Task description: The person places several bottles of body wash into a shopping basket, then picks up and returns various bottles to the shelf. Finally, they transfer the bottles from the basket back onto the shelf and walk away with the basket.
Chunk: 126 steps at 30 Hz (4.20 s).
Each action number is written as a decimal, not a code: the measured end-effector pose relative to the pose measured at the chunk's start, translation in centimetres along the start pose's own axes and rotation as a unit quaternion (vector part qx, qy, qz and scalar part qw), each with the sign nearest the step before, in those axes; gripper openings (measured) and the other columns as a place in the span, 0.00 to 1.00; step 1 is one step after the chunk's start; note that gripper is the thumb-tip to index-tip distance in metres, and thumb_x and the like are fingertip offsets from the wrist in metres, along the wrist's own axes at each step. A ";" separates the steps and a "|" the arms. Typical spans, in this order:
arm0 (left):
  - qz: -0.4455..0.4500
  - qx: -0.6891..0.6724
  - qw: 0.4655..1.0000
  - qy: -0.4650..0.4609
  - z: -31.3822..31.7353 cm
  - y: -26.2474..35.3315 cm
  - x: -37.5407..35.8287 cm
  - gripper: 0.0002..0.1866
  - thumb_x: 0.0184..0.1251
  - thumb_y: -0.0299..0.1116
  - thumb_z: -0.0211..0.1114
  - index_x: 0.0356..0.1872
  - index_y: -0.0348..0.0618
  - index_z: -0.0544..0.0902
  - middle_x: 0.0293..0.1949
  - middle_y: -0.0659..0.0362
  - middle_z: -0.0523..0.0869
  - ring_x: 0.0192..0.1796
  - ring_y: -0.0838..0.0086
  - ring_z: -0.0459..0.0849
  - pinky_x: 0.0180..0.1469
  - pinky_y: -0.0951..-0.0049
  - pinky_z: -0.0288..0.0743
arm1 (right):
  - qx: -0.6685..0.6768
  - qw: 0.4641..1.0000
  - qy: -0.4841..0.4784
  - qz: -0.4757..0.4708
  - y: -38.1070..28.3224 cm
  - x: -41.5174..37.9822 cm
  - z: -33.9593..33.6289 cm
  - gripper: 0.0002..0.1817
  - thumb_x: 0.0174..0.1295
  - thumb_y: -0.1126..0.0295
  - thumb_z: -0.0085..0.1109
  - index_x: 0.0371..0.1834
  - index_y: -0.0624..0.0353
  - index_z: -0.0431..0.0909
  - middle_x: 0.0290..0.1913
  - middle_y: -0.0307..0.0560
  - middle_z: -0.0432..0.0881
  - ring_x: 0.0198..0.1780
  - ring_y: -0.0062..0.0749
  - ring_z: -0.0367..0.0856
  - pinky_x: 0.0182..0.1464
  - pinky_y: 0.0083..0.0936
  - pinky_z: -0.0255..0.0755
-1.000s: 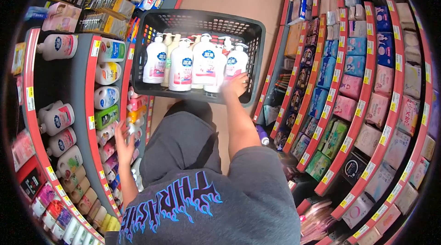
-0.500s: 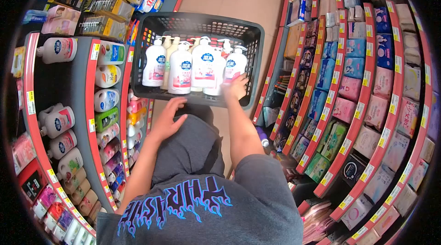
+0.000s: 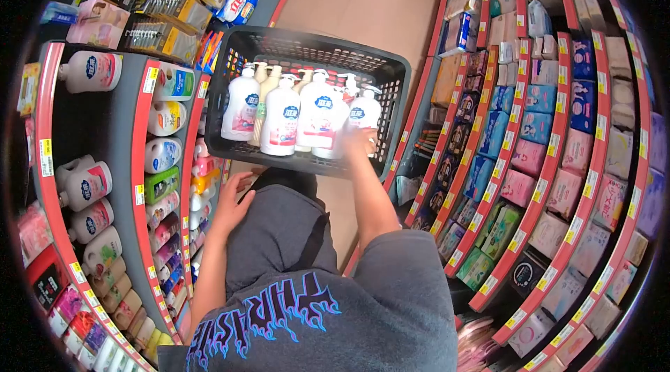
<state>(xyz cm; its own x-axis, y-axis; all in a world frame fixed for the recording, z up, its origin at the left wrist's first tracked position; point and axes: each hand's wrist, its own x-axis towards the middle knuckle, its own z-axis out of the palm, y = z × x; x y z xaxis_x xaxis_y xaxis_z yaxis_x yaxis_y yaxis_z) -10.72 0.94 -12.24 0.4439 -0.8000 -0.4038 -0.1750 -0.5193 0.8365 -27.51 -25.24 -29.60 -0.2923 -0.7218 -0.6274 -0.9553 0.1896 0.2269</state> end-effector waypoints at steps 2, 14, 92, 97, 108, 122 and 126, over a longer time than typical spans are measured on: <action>-0.007 0.002 1.000 0.001 -0.4 -0.3 -0.3 0.20 0.56 0.24 0.59 0.52 0.41 0.70 0.49 0.54 0.74 0.51 0.64 0.76 0.54 0.69 0.68 | -0.049 0.995 0.008 -0.083 0.2 1.7 -0.1 0.63 0.38 0.48 0.67 0.68 0.68 0.33 0.64 0.65 0.52 0.62 0.52 0.62 0.61 0.37 0.61; -0.034 0.025 0.999 0.012 -1.2 -1.2 -1.1 0.20 0.56 0.26 0.59 0.52 0.41 0.70 0.50 0.54 0.74 0.50 0.64 0.77 0.53 0.69 0.69 | 0.111 0.979 0.143 -0.094 -0.2 3.2 -0.7 0.56 0.23 0.56 0.75 0.57 0.64 0.50 0.53 0.62 0.67 0.54 0.50 0.72 0.55 0.35 0.70; 0.051 -0.305 0.927 0.211 -17.7 -0.5 -11.0 0.45 0.36 0.27 0.75 0.61 0.41 0.60 0.53 0.56 0.72 0.56 0.71 0.72 0.56 0.69 0.69 | 0.332 0.578 -0.382 -0.640 -11.5 -44.8 -10.3 0.33 0.45 0.68 0.71 0.53 0.69 0.65 0.43 0.50 0.77 0.46 0.27 0.76 0.47 0.24 0.72; 0.000 -0.085 0.956 0.279 -17.9 1.4 -8.0 0.48 0.30 0.36 0.78 0.58 0.40 0.62 0.51 0.52 0.72 0.54 0.66 0.74 0.52 0.67 0.70 | 0.350 0.577 -0.370 -0.638 -14.9 -41.1 -9.6 0.37 0.43 0.71 0.72 0.56 0.68 0.61 0.46 0.48 0.75 0.47 0.27 0.74 0.49 0.24 0.71; 0.091 -0.023 0.936 0.339 -20.6 3.7 -2.0 0.56 0.33 0.45 0.77 0.66 0.43 0.52 0.64 0.46 0.55 0.66 0.54 0.59 0.63 0.58 0.61 | 0.416 0.514 -0.147 -0.736 -21.7 -38.0 -13.0 0.44 0.31 0.67 0.77 0.54 0.65 0.62 0.47 0.48 0.75 0.50 0.31 0.74 0.53 0.29 0.67; 0.098 -0.245 0.904 0.336 -23.2 0.3 5.8 0.54 0.45 0.30 0.71 0.70 0.51 0.43 0.66 0.52 0.52 0.66 0.61 0.62 0.64 0.55 0.60 | 0.288 0.506 -0.035 -0.812 -31.6 -37.2 -13.4 0.49 0.23 0.63 0.77 0.54 0.66 0.61 0.48 0.55 0.72 0.52 0.42 0.73 0.54 0.33 0.67; 0.081 -0.283 0.898 0.327 -24.7 0.5 6.1 0.55 0.44 0.31 0.72 0.70 0.51 0.42 0.67 0.53 0.51 0.66 0.60 0.62 0.63 0.56 0.60 | 0.278 0.478 -0.061 -0.831 -34.2 -37.1 -13.7 0.49 0.23 0.63 0.77 0.54 0.66 0.61 0.49 0.56 0.72 0.53 0.43 0.73 0.54 0.34 0.68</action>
<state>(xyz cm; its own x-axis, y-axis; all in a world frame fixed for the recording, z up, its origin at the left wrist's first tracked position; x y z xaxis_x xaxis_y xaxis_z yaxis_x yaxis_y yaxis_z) 13.67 3.22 -5.17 0.9066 -0.4072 -0.1109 0.1091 -0.0277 0.9936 16.67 -14.02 -3.89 0.9231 -0.1457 0.3560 0.2721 -0.4068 -0.8720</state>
